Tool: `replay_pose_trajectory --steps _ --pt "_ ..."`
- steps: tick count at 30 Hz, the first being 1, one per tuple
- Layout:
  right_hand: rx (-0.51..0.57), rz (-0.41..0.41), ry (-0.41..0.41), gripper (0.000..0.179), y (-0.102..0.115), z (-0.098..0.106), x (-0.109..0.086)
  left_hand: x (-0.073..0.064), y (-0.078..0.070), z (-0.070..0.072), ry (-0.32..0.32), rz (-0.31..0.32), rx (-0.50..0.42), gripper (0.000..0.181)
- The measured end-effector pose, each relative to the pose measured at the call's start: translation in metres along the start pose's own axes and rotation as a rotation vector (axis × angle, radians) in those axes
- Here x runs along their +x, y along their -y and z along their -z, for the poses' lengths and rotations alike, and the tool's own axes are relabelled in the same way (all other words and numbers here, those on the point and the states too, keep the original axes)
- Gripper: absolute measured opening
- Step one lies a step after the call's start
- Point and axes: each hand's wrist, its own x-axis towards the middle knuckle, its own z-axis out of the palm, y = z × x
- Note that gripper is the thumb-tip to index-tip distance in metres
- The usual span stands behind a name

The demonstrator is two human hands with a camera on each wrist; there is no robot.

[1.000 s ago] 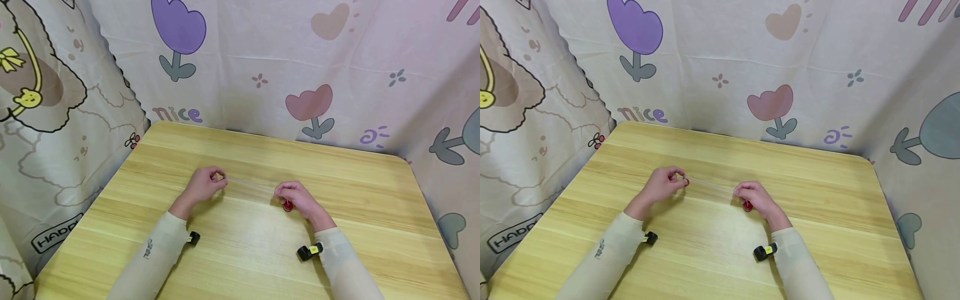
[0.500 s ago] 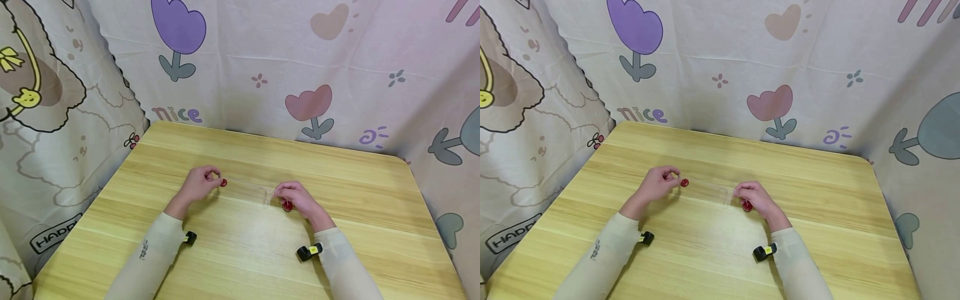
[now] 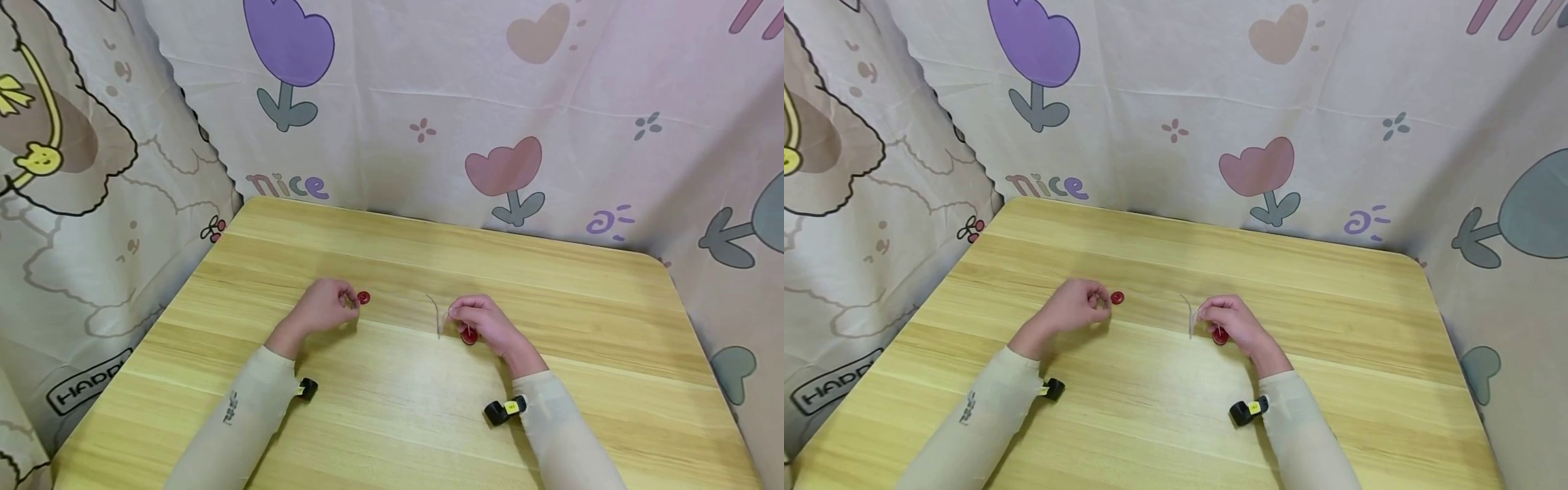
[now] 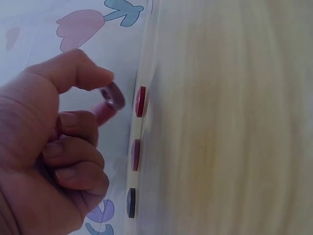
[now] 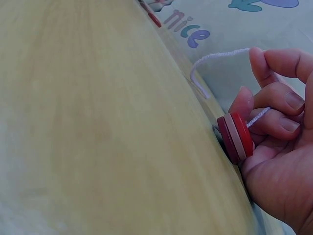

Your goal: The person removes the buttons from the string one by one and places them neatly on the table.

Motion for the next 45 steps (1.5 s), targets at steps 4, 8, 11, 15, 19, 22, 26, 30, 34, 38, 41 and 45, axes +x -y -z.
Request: replay_pose_trajectory --steps 4,8,11,15,19,22,26,30,34,38,41,45 --pt "-0.003 0.0 -0.006 0.023 0.0 0.002 -0.002 0.003 -0.003 -0.003 0.041 -0.013 0.063 0.009" --pt "-0.008 -0.006 -0.015 0.023 0.0 0.004 -0.004 0.007 -0.003 -0.006 0.049 -0.039 0.117 0.007" --pt "-0.005 -0.006 -0.018 0.024 -0.001 0.005 -0.004 0.009 -0.004 -0.009 0.054 -0.05 0.132 0.008" --pt "0.008 0.004 -0.016 0.024 -0.002 0.007 -0.004 0.012 -0.004 -0.012 0.061 -0.053 0.137 0.009" --pt "0.017 0.009 -0.013 0.024 -0.001 0.008 -0.006 0.013 -0.006 -0.013 0.068 -0.046 0.126 0.009" --pt "0.009 0.011 -0.016 0.025 0.0 0.009 -0.006 0.014 -0.006 -0.014 0.076 -0.039 0.117 0.012" --pt "0.007 0.015 -0.008 0.025 0.0 0.007 -0.003 0.015 -0.008 -0.013 0.056 -0.045 0.104 0.022" --pt "0.027 0.018 0.011 0.026 0.001 0.004 0.0 0.014 -0.016 -0.014 0.047 -0.071 0.096 0.033" --pt "0.03 0.01 0.021 0.025 0.003 0.001 0.002 0.015 -0.031 -0.014 0.064 -0.08 0.079 0.036" --pt "0.038 -0.002 0.013 0.023 0.002 0.002 0.004 0.021 -0.054 -0.021 0.061 -0.128 0.051 0.034" --pt "0.055 -0.006 0.002 0.023 0.002 0.003 0.004 0.029 -0.072 -0.032 0.067 -0.207 0.011 0.032" --pt "0.066 0.0 0.004 0.024 -0.001 0.004 0.003 0.039 -0.092 -0.052 0.104 -0.295 -0.042 0.027"
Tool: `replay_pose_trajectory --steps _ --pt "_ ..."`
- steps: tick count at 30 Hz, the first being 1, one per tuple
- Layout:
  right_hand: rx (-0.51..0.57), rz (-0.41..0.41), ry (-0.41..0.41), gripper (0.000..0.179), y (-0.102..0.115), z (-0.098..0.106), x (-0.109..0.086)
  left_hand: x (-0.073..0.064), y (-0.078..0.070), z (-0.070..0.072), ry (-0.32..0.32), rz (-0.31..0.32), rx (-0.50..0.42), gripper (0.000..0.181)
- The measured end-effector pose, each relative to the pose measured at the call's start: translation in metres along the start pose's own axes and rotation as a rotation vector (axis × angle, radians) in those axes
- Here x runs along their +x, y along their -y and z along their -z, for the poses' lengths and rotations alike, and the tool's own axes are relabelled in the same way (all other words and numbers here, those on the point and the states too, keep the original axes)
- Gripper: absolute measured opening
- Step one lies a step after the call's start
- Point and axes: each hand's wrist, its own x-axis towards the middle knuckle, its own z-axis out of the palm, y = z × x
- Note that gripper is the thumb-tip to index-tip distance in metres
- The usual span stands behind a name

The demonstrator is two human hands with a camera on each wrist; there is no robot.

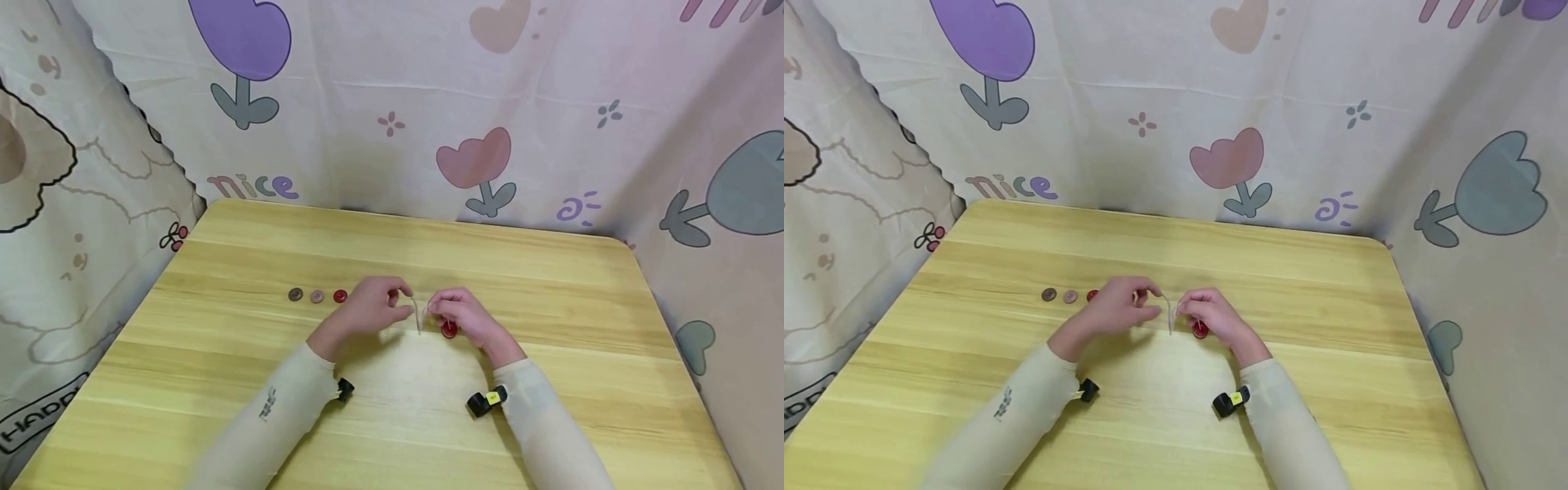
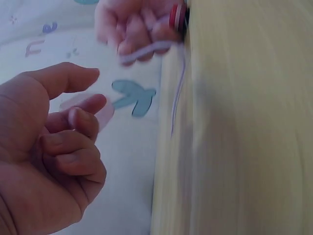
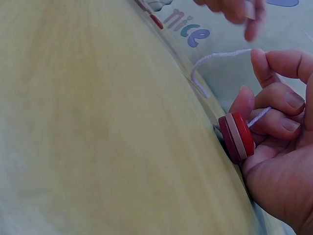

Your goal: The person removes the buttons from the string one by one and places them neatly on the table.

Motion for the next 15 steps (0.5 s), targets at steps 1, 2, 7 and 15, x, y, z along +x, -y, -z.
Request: replay_pose_trajectory --steps 1,2,7,15 --pt "0.003 0.002 0.004 0.024 -0.001 0.0 0.0 0.003 -0.003 -0.004 0.011 -0.004 -0.005 0.026" --pt "0.003 0.005 0.008 0.023 -0.002 0.0 0.0 0.005 -0.005 -0.007 0.022 -0.007 -0.003 0.025" --pt "0.011 0.008 0.016 0.019 -0.005 0.0 0.001 0.01 -0.009 -0.019 0.048 0.023 0.021 0.014" --pt "-0.002 0.021 0.002 0.018 -0.001 0.0 0.0 0.013 -0.008 -0.025 0.044 0.014 -0.016 0.009"
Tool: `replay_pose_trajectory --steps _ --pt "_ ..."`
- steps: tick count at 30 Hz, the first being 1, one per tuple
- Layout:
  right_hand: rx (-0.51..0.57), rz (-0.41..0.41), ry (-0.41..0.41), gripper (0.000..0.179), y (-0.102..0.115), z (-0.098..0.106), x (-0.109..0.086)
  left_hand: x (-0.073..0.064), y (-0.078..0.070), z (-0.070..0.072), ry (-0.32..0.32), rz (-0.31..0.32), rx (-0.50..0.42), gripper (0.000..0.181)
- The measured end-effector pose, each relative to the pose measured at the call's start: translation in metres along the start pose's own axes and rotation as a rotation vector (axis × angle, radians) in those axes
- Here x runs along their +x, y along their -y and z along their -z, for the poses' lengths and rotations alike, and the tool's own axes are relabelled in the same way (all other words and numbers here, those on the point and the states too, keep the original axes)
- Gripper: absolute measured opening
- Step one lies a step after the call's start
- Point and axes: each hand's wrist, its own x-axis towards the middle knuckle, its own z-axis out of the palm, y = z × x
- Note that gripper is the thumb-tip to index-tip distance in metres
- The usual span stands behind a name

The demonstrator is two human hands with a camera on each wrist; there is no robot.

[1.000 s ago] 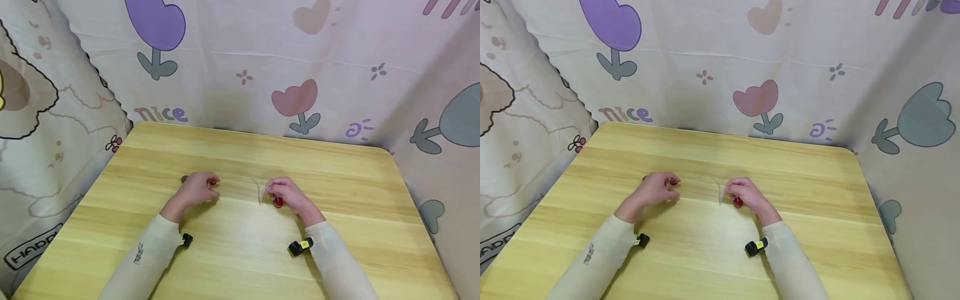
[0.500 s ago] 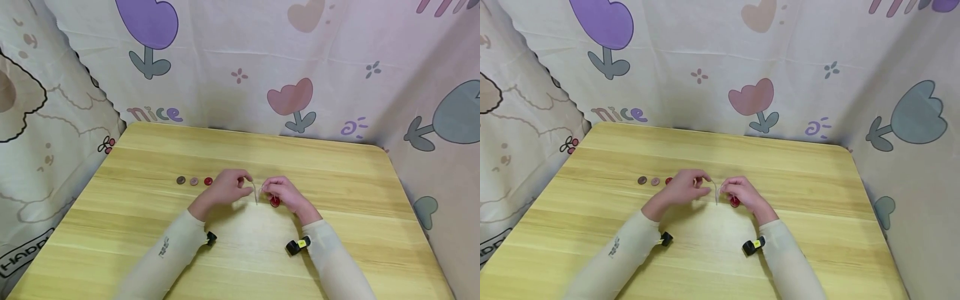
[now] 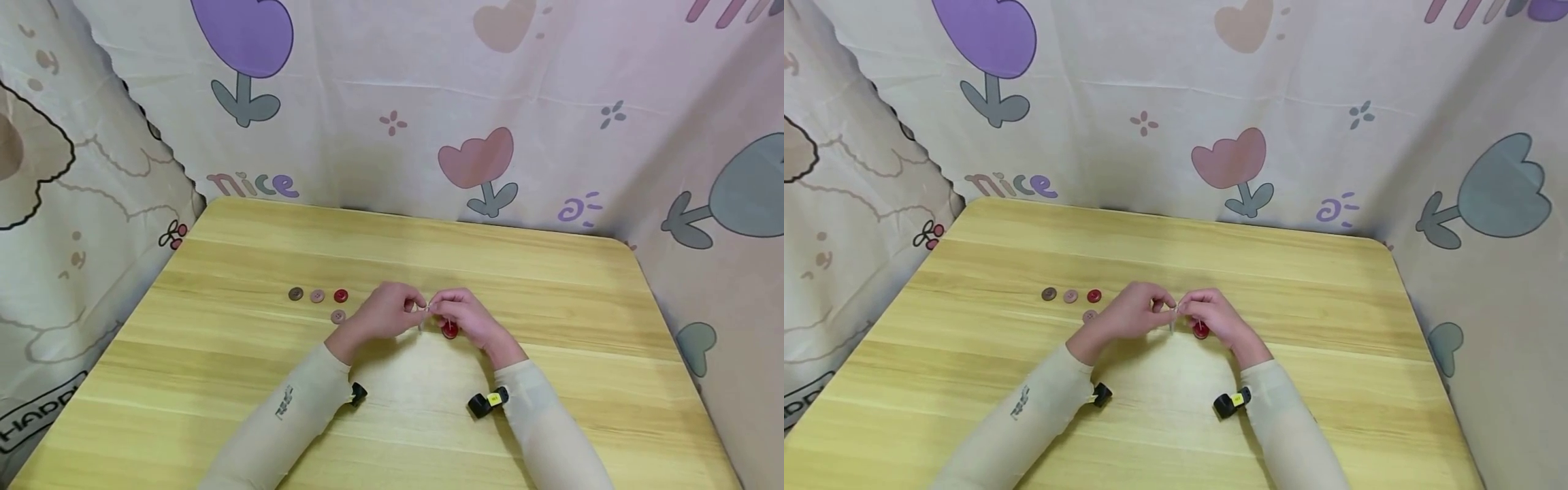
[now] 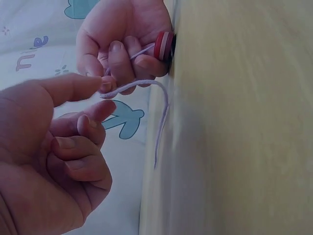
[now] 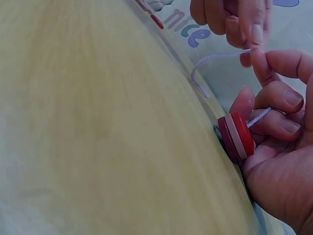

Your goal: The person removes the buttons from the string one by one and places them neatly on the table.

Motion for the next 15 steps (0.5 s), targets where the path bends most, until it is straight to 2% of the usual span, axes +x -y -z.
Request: replay_pose_trajectory --steps 5,9,12,15 --pt "-0.014 0.007 -0.007 0.02 0.001 0.0 0.0 0.001 0.001 -0.003 0.02 -0.051 -0.011 0.007" --pt "-0.005 0.013 0.0 0.023 0.001 0.0 0.001 0.0 0.002 0.0 0.023 -0.02 -0.05 0.009" --pt "0.017 0.023 0.03 0.025 0.0 0.0 0.0 -0.002 0.002 0.005 -0.007 0.02 -0.104 0.011" --pt "0.032 0.045 0.076 0.028 -0.001 0.001 0.0 -0.003 0.001 0.01 -0.07 0.023 -0.169 0.011"
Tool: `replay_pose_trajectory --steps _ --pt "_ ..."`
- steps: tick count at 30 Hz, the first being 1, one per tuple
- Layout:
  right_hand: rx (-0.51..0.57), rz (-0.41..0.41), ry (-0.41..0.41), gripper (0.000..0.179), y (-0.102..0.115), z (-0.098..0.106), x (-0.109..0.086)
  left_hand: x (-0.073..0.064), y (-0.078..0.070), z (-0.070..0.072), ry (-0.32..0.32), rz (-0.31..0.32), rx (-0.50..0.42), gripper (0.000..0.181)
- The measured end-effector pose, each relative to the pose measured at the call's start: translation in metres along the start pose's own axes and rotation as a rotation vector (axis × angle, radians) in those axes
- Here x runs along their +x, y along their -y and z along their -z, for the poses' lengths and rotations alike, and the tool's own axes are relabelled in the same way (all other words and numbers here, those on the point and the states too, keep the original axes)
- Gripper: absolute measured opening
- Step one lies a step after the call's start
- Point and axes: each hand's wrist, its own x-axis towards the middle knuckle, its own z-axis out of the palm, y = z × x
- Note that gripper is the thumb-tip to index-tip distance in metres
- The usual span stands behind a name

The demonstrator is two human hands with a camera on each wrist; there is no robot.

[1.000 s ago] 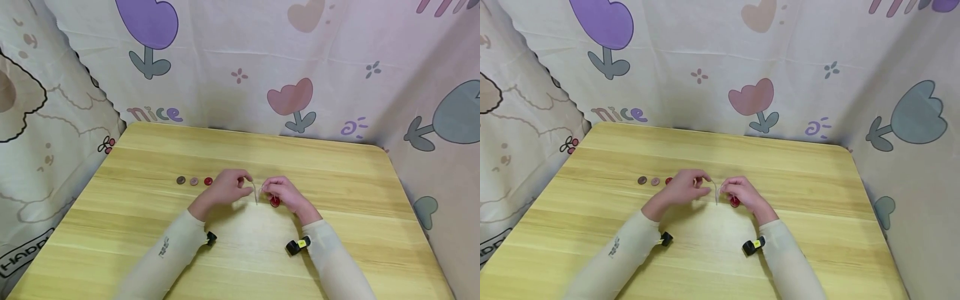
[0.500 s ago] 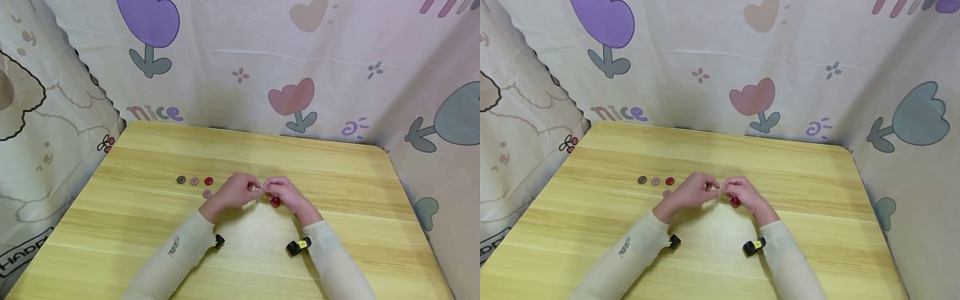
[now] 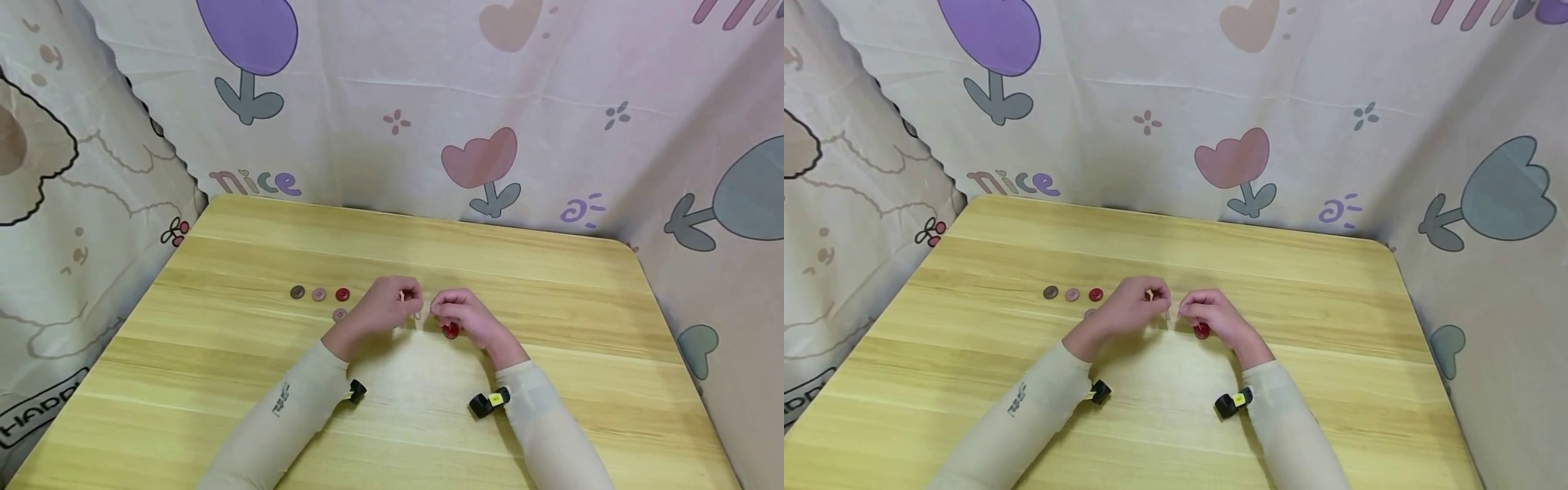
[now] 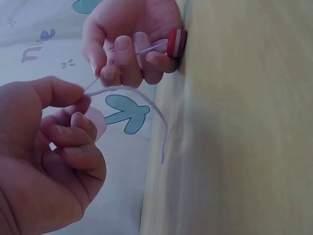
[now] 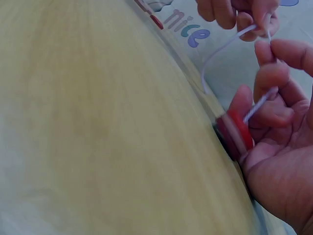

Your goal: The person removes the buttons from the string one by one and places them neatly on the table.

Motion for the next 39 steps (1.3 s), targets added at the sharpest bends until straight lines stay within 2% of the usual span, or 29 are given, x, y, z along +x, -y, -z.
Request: replay_pose_trajectory --steps 4,10,13,17,23,31,39 --pt "0.032 0.029 0.056 0.025 -0.001 0.003 -0.001 -0.001 -0.002 0.005 -0.095 0.008 -0.101 0.01" --pt "0.105 0.06 0.13 0.008 -0.003 0.008 -0.001 -0.001 -0.006 0.01 -0.166 0.04 -0.428 0.011" --pt "0.135 0.078 0.165 0.008 -0.003 0.01 -0.002 0.0 -0.008 0.011 -0.197 0.026 -0.488 0.011" --pt "0.15 0.061 0.154 0.019 -0.005 0.012 -0.002 0.0 -0.009 0.012 -0.22 0.023 -0.497 0.011" --pt "0.119 -0.035 0.113 0.043 -0.009 0.014 0.0 0.0 -0.008 0.012 -0.223 0.026 -0.492 0.011" --pt "0.134 -0.062 0.08 0.034 -0.008 0.014 0.001 0.0 -0.004 0.011 -0.219 0.043 -0.498 0.011" --pt "0.095 -0.096 -0.033 0.038 -0.008 0.011 0.001 -0.001 -0.003 0.012 -0.224 0.065 -0.501 0.01"
